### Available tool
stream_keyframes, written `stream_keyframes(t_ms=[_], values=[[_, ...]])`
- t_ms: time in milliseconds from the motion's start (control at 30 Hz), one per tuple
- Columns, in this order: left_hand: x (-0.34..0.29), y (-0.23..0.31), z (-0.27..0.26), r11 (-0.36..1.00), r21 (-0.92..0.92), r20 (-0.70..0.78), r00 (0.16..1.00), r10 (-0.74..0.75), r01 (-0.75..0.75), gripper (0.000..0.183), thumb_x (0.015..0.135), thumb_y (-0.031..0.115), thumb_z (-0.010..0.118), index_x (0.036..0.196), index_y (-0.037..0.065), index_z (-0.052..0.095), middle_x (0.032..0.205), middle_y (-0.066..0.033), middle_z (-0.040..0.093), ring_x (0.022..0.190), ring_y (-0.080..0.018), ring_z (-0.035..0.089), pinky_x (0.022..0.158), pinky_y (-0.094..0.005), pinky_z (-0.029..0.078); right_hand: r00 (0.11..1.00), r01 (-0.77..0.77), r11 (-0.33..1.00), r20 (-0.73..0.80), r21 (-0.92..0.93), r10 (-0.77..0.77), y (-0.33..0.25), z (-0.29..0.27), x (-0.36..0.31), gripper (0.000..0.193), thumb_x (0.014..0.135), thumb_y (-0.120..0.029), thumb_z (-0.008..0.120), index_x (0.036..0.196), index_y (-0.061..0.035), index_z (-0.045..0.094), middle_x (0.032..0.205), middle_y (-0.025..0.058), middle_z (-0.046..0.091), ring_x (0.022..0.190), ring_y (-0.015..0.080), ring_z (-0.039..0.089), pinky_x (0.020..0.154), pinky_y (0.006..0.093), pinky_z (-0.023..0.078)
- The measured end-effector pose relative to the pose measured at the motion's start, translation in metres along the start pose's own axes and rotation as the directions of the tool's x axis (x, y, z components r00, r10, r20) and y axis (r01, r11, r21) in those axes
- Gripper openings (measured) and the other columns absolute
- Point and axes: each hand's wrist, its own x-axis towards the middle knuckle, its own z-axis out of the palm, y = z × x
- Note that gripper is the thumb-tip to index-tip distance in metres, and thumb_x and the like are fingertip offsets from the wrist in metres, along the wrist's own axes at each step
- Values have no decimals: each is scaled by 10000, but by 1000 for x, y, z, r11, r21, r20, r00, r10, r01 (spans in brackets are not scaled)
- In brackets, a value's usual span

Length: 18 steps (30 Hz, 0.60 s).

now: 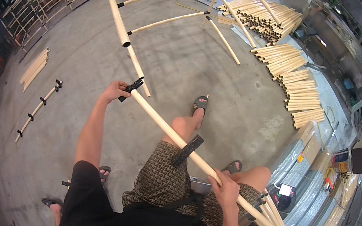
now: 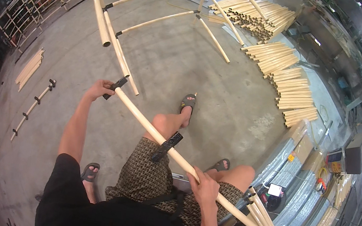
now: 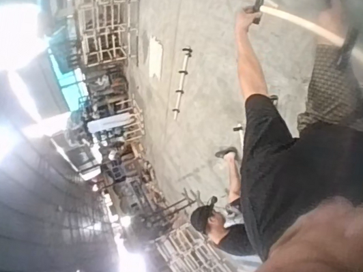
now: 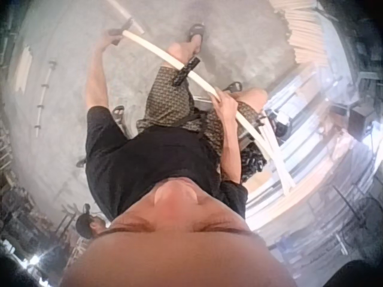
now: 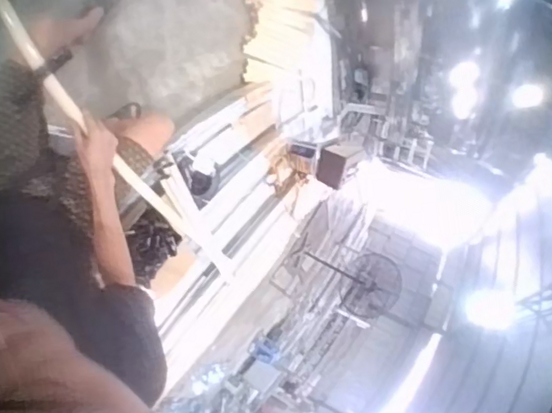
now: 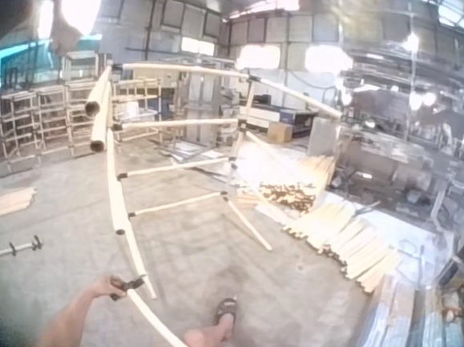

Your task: The person assembles a wooden frame by sliding black plastic connectors onto wooden poles and securing them with a hammer.

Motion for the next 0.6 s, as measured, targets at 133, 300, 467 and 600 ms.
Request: stream_keyframes(t_ms=[133,300,467,600], values=[[-9,-3,-10,991,-132,-212,977,-33,4,442,776,20,748,1182,-115,636,974,-147,737,846,-199,705,808,-312,540,999,-53,998,11,-18,53,-9,-3,1,345,874,-344,755,1111,-93,740,844,144,715,756,347,697,679,452,545],[-86,63,25,679,-712,-113,983,143,-180,403,893,33,627,1246,-151,560,1055,-214,709,870,-261,719,834,-368,581,998,-56,990,0,132,56,0,-4,2,347,874,-301,761,1109,-49,724,894,149,708,788,340,684,700,426,539],[-145,120,101,637,-711,-150,950,275,-297,423,982,104,562,1349,-98,504,1090,-272,693,852,-301,730,758,-388,620,988,14,962,-150,272,28,-6,-19,14,273,875,-190,762,1064,1,718,890,169,697,782,313,688,702,392,536],[-174,153,167,607,-739,-98,938,332,-292,401,1041,157,488,1378,-60,499,1095,-311,687,815,-329,742,660,-361,631,979,73,934,-202,349,-1,-32,-39,26,205,877,-137,753,1020,6,716,854,149,701,752,289,693,695,374,534]])
